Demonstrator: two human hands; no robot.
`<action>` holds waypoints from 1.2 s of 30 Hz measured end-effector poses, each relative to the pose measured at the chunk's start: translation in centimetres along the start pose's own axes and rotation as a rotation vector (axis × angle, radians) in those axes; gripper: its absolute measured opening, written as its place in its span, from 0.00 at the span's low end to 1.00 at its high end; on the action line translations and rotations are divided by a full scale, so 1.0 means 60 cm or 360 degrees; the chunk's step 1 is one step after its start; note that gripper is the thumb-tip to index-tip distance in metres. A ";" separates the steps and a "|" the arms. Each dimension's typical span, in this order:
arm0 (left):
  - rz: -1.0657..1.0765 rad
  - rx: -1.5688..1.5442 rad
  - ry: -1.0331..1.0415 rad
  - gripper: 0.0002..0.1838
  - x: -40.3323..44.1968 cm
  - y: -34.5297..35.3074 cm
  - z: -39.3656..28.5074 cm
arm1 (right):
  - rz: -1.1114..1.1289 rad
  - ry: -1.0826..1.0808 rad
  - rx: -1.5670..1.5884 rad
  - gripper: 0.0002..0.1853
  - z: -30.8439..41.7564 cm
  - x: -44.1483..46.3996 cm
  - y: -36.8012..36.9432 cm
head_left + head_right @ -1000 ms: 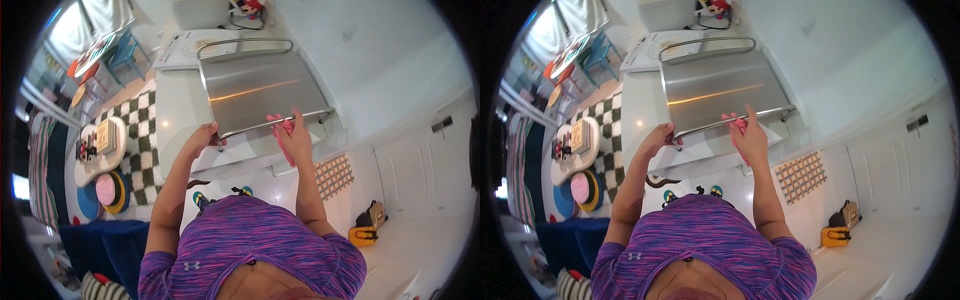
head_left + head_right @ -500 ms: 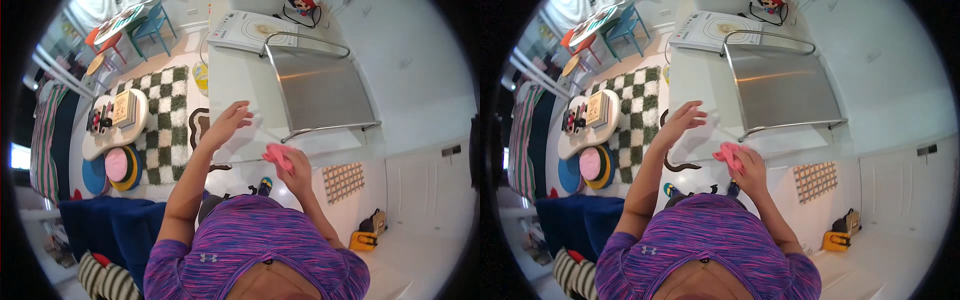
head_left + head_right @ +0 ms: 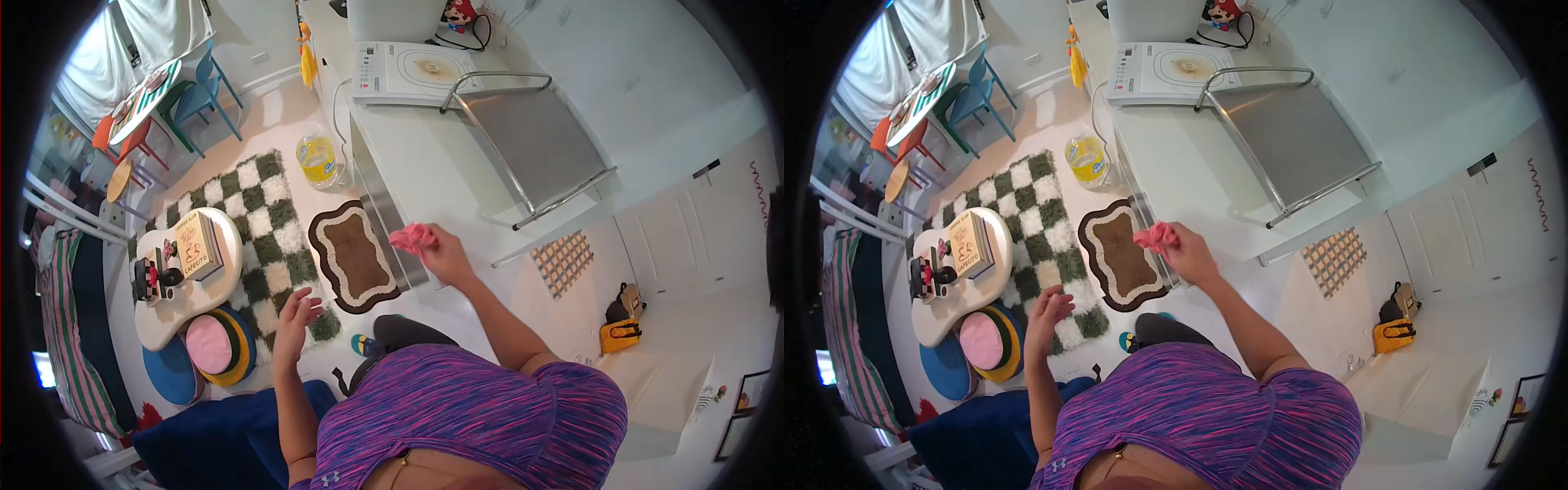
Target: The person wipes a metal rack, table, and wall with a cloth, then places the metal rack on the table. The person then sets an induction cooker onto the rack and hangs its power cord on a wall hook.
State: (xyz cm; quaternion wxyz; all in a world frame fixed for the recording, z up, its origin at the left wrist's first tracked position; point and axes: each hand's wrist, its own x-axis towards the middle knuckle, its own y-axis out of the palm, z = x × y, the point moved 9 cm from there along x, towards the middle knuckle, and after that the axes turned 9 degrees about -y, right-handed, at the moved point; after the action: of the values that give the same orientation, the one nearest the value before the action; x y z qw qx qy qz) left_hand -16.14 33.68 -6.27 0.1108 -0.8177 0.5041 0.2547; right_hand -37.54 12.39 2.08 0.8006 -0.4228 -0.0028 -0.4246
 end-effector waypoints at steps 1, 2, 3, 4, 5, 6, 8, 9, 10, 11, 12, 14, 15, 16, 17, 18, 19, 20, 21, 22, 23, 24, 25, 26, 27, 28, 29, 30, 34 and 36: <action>0.0013 0.0038 -0.0010 0.20 0.009 0.006 -0.008 | -0.0112 0.0184 0.0369 0.13 -0.014 0.004 -0.004; 0.0016 0.0041 -0.0019 0.20 0.016 0.008 -0.008 | -0.0223 0.0370 0.0742 0.11 -0.026 0.009 -0.006; 0.0050 0.0014 0.0003 0.21 0.026 0.010 -0.011 | -0.0299 0.0259 0.0559 0.08 -0.011 0.027 -0.032; 0.0084 -0.0005 0.0027 0.21 0.033 0.012 -0.018 | -0.0494 0.0033 0.0500 0.09 0.011 0.046 -0.060; 0.0111 0.0005 0.0001 0.21 0.035 0.014 -0.023 | -0.0488 0.0123 0.0408 0.13 0.000 0.055 -0.071; 0.0164 -0.0005 -0.0012 0.21 0.041 0.011 -0.018 | -0.0510 0.0135 0.0419 0.13 -0.020 0.064 -0.073; 0.0304 0.0011 -0.0037 0.21 0.054 -0.009 -0.003 | -0.0363 0.0037 -0.1014 0.19 -0.052 0.079 -0.050; 0.0322 0.0068 -0.0070 0.21 0.061 -0.028 0.003 | -0.0192 0.0247 -0.1125 0.23 -0.108 0.072 -0.010; 0.0264 0.0243 -0.0159 0.23 0.063 -0.050 0.001 | -0.0237 0.0278 -0.1129 0.23 -0.105 0.077 -0.005; 0.0217 0.0252 -0.0203 0.22 0.075 -0.079 0.009 | -0.0216 0.0274 -0.1094 0.23 -0.101 0.088 0.008; 0.0164 0.0253 -0.0253 0.22 0.095 -0.105 0.013 | -0.0183 0.0267 -0.1056 0.23 -0.097 0.100 0.022; 0.0129 0.0264 -0.0196 0.22 0.143 -0.129 -0.018 | -0.0154 0.0112 -0.0931 0.22 -0.068 0.123 0.043; 0.0079 0.0248 -0.0151 0.21 0.161 -0.141 -0.038 | -0.0100 -0.0063 -0.0804 0.20 -0.047 0.136 0.060; 0.0087 0.0267 -0.0147 0.21 0.186 -0.138 -0.059 | -0.0117 -0.0050 -0.0802 0.20 -0.042 0.148 0.065; 0.0132 0.0222 -0.0083 0.21 0.215 -0.119 -0.097 | -0.0017 -0.0142 -0.0727 0.20 -0.032 0.165 0.084; 0.0175 0.0178 -0.0024 0.20 0.244 -0.100 -0.137 | 0.0086 -0.0235 -0.0648 0.19 -0.024 0.184 0.104; 0.0237 0.0225 -0.0031 0.20 0.274 -0.076 -0.167 | 0.0125 -0.0300 -0.0571 0.18 -0.018 0.202 0.118; 0.0296 0.0265 -0.0045 0.20 0.306 -0.053 -0.194 | 0.0128 -0.0291 -0.0558 0.18 -0.016 0.219 0.127; 0.0395 0.0418 0.0094 0.20 0.338 -0.028 -0.224 | 0.0091 -0.0172 -0.0336 0.17 -0.026 0.234 0.133; 0.0496 0.0565 0.0226 0.20 0.364 -0.003 -0.247 | 0.0062 -0.0049 -0.0115 0.16 -0.038 0.243 0.139; 0.0595 0.0682 0.0236 0.20 0.380 0.019 -0.273 | 0.0069 -0.0039 -0.0106 0.16 -0.032 0.256 0.135; 0.0697 0.0803 0.0250 0.20 0.392 0.038 -0.300 | -0.0141 0.0198 0.0229 0.15 -0.039 0.268 0.105; 0.0701 0.0805 0.0227 0.20 0.409 0.041 -0.317 | -0.0347 0.0447 0.0564 0.14 -0.052 0.267 0.086; 0.0727 0.0733 0.0223 0.20 0.425 0.046 -0.335 | -0.0344 0.0470 0.0567 0.14 -0.055 0.271 0.078; 0.0764 0.0671 0.0230 0.20 0.440 0.050 -0.353 | -0.0560 0.0401 0.0348 0.14 -0.056 0.276 0.040; 0.0798 0.0694 0.0235 0.20 0.456 0.054 -0.366 | -0.0791 0.0329 0.0116 0.13 -0.054 0.275 0.000; 0.0772 0.0709 0.0221 0.20 0.480 0.051 -0.380 | -0.0837 0.0349 0.0095 0.13 -0.060 0.275 -0.018; 0.0750 0.0726 0.0204 0.20 0.505 0.049 -0.393 | -0.0886 0.0461 0.0009 0.12 -0.071 0.267 -0.036; 0.0697 0.0823 0.0353 0.20 0.607 0.068 -0.481 | -0.1030 0.0880 -0.0283 0.12 -0.094 0.237 -0.075; 0.0735 0.0731 0.0463 0.19 0.650 0.094 -0.537 | -0.1125 0.1078 -0.0294 0.13 -0.094 0.222 -0.087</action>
State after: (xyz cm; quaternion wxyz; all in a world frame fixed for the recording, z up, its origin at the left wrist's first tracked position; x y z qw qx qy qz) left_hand 2.82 -13.00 0.81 0.1582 -0.6638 0.7302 0.0339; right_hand -34.58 -1.95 6.84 0.5228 -0.3036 0.1518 -0.7820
